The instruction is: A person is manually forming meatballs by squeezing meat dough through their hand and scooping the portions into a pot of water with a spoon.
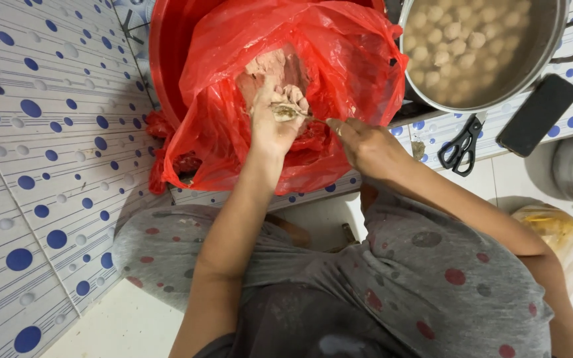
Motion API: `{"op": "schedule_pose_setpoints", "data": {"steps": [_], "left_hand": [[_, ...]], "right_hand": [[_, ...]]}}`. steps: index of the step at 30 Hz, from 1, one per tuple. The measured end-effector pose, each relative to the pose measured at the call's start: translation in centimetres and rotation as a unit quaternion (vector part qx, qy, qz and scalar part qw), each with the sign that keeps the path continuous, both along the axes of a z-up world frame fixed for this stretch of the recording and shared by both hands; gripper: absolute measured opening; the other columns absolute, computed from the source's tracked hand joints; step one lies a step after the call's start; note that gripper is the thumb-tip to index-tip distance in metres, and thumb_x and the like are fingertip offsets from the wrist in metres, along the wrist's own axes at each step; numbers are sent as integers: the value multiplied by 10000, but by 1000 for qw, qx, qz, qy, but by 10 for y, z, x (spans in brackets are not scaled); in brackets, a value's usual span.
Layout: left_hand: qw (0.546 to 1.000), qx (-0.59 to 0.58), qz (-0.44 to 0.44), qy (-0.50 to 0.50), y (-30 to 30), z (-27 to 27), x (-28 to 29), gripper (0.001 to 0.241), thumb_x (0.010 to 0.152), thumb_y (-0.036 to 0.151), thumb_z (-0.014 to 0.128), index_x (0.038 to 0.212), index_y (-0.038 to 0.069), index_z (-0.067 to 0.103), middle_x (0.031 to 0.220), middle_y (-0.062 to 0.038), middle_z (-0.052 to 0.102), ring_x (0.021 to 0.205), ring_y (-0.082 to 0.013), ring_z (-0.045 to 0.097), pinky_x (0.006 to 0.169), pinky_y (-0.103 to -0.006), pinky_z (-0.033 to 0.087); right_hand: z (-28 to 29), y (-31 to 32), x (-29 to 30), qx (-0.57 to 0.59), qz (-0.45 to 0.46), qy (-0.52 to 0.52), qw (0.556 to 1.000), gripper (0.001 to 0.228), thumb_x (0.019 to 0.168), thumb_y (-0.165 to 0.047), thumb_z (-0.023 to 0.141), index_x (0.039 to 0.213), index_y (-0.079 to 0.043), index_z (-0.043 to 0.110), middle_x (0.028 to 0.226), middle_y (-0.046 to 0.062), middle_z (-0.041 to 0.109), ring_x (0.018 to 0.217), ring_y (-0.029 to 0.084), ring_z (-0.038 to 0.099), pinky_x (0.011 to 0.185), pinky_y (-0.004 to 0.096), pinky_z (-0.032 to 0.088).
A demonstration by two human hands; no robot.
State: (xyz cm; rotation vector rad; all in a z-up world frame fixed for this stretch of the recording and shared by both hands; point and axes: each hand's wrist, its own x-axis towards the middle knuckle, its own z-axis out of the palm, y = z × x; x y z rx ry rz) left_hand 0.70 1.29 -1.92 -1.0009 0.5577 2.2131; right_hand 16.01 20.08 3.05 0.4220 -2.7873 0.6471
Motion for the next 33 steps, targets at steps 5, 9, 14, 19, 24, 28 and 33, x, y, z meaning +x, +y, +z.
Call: {"op": "schedule_pose_setpoints", "data": {"steps": [5, 9, 14, 19, 24, 28, 33], "left_hand": [[999, -19, 28, 36, 5, 14, 6, 263, 912, 286, 746, 769, 100, 626, 840, -95, 690, 789, -259, 710, 749, -431, 625], [986, -88, -30, 135, -5, 78, 1, 273, 905, 99, 734, 706, 110, 548, 613, -15, 485, 551, -139, 554, 556, -259, 523], [899, -272, -150, 310, 10, 79, 11, 206, 772, 176, 863, 837, 175, 668, 625, 22, 544, 500, -70, 536, 446, -220, 473], [730, -440, -136, 504, 15, 24, 21, 332, 661, 83, 946, 651, 117, 616, 571, 2, 520, 591, -108, 478, 604, -234, 473], [797, -201, -95, 561, 14, 85, 23, 307, 1015, 149, 658, 729, 130, 548, 653, 33, 496, 616, -66, 481, 685, -178, 446], [876, -305, -210, 310, 9, 111, 16, 350, 962, 360, 635, 844, 44, 726, 600, -145, 599, 431, -196, 555, 329, -293, 448], [837, -262, -108, 468, 12, 80, 16, 248, 793, 4, 873, 954, -23, 687, 719, -113, 687, 648, -94, 628, 578, -231, 585]], "right_hand": [[12, 1, -3, 18, -19, 27, 999, 365, 977, -45, 509, 1291, -81, 691, 859, 107, 665, 661, 299, 710, 565, 411, 586], [53, 14, -10, -298, -28, 86, 950, 154, 993, 44, 536, 973, 22, 687, 1073, 222, 744, 935, 411, 735, 803, 453, 580], [55, 36, 9, -300, -170, 58, 937, 217, 1067, 122, 596, 1206, 96, 761, 645, 117, 634, 578, 240, 615, 594, 345, 503], [50, 37, 12, -356, -180, 31, 916, 208, 1051, 142, 581, 1183, 118, 741, 614, 116, 609, 511, 150, 548, 523, 303, 452], [42, 36, 12, -379, -182, 11, 907, 197, 1074, 115, 568, 1205, 132, 715, 631, 120, 604, 525, 137, 563, 512, 274, 432], [42, 37, 13, -377, -186, 1, 908, 195, 1088, 99, 562, 1205, 112, 717, 642, 111, 602, 523, 132, 563, 505, 277, 435], [37, 37, 14, -369, -187, 7, 911, 189, 1071, 120, 566, 1168, 127, 728, 620, 123, 594, 488, 150, 551, 467, 299, 427]]}}
